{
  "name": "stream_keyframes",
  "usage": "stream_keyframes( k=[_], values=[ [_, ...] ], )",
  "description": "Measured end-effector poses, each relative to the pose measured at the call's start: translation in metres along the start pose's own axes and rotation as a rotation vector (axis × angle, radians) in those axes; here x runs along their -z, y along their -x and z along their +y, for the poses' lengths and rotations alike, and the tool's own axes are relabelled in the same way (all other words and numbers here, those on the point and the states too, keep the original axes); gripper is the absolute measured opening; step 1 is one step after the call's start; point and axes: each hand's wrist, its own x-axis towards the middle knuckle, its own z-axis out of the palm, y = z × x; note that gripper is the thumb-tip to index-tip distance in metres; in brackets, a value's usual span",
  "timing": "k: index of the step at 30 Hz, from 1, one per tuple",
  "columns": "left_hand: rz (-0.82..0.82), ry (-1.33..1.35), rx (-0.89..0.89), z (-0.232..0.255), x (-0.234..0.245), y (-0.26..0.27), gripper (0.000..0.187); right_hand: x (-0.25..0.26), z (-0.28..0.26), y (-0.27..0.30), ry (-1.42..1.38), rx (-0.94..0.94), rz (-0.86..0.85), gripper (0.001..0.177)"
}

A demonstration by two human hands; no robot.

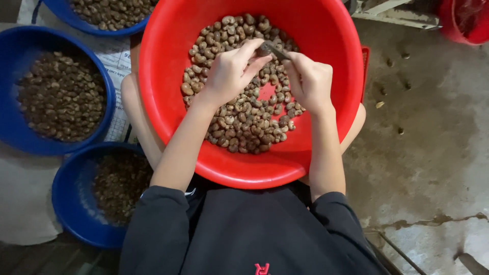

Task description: A person uses a small knife to manually scrape or peel individual nuts from a large bowl.

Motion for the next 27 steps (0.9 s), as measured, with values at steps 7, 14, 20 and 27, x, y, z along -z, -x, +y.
stream_keyframes(
  k=[7,14,20,27],
  values=[
    [-0.008,-0.182,-0.051,-0.014,-0.005,0.001,0.033,-0.017,0.022,0.005,-0.19,-0.287,-0.018,0.01],
    [-0.09,-0.173,0.01,-0.007,-0.014,0.005,0.034,-0.025,0.005,0.0,-0.712,-0.456,-0.066,0.027],
    [-0.225,-0.024,0.159,-0.038,-0.019,0.008,0.031,0.036,0.063,0.028,-0.304,-0.418,0.265,0.015],
    [-0.791,-0.575,0.541,-0.085,-0.045,0.039,0.026,0.07,0.186,0.159,0.042,-0.918,0.603,0.045]
  ],
)
